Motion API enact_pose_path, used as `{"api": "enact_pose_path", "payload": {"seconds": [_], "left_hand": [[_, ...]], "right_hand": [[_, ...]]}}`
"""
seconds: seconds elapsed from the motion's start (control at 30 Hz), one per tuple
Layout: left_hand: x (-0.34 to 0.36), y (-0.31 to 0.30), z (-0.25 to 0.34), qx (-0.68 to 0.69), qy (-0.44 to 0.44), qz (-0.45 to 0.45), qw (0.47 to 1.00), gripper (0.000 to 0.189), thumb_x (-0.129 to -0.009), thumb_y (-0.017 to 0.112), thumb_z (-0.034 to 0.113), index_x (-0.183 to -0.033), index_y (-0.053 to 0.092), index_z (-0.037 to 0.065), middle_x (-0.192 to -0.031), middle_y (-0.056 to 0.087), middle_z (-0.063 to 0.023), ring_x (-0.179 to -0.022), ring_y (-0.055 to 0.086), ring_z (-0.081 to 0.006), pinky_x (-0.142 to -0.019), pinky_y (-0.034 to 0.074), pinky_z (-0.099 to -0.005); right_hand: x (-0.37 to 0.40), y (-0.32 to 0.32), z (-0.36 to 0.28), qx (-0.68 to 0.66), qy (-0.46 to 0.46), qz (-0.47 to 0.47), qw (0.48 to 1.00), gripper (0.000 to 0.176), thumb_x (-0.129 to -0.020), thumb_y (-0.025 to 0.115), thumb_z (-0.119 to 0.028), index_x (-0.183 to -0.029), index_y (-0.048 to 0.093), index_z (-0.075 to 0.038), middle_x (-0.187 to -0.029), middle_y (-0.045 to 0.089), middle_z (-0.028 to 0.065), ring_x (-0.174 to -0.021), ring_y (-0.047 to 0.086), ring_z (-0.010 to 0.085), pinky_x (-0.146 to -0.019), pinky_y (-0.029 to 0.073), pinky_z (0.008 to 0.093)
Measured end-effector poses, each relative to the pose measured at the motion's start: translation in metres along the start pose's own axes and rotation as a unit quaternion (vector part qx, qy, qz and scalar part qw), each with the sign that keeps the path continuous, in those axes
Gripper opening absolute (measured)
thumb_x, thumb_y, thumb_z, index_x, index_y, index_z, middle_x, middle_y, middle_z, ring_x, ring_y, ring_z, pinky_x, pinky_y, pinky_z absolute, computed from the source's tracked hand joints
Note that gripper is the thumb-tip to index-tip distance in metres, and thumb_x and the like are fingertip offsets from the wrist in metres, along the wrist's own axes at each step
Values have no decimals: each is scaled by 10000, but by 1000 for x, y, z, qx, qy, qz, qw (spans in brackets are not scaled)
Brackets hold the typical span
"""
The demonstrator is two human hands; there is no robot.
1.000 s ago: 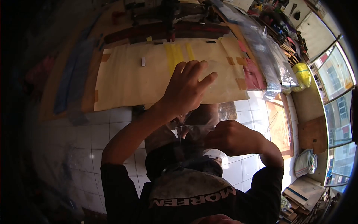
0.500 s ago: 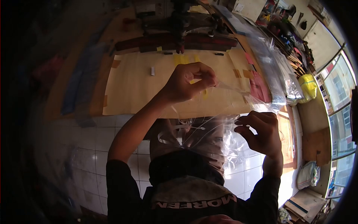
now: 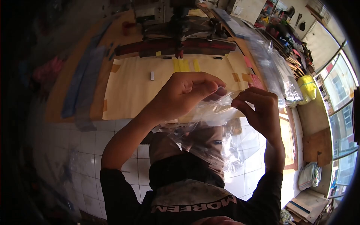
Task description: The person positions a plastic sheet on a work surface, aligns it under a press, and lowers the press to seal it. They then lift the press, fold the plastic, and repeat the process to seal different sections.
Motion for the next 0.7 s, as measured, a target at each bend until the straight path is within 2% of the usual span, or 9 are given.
{"api": "enact_pose_path", "payload": {"seconds": [0.07,0.13,0.23,0.3,0.37,0.57,0.7], "left_hand": [[4,1,-1,18,-10,-3,1000,265,-905,619,141,-1087,622,-51,-970,679,-124,-916,639,-139,-867,500,-281],[11,-5,-1,-121,-11,47,991,258,-897,632,138,-1066,636,-57,-942,684,-113,-874,646,-129,-823,516,-256],[16,-8,-2,-147,-2,98,984,244,-890,643,143,-1020,656,-63,-886,690,-100,-824,647,-111,-771,522,-232],[18,-8,-2,-153,0,106,983,238,-893,641,148,-995,662,-67,-859,690,-93,-808,645,-103,-758,521,-229],[19,-9,-1,-159,3,114,981,237,-896,638,153,-970,667,-70,-832,691,-86,-791,642,-96,-744,519,-226],[20,-12,-3,-164,3,113,980,234,-897,637,155,-940,667,-73,-811,688,-85,-760,640,-93,-722,521,-226],[20,-14,-11,-98,-14,128,987,207,-894,637,138,-921,673,-64,-779,685,-76,-728,635,-88,-688,516,-220]], "right_hand": [[-2,4,3,-31,10,-23,999,95,-736,755,-108,-764,705,-33,-730,668,81,-635,647,212,-577,482,304],[-3,6,3,-32,6,-25,999,101,-737,757,-116,-766,708,-33,-720,666,81,-622,645,208,-569,479,300],[-4,12,4,-29,12,-36,999,110,-739,761,-131,-768,714,-36,-703,667,81,-593,643,200,-555,476,292],[-4,14,5,-24,22,-43,999,113,-739,763,-139,-768,717,-39,-695,670,80,-577,643,197,-548,476,288],[-3,17,6,-29,43,-61,997,60,-757,744,-52,-781,709,-9,-726,688,93,-652,656,164,-610,490,269],[0,19,10,-77,62,-61,993,85,-766,745,-64,-786,704,8,-722,695,81,-658,657,138,-613,489,257],[-1,19,13,-60,26,-37,997,142,-737,772,-163,-754,705,-40,-698,686,74,-571,653,198,-613,486,294]]}}
Point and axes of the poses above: each hand's wrist, its own x-axis away from the middle knuckle, its own y-axis out of the palm, z = x × y, the point moved 9 cm from there along -x, towards the middle knuckle
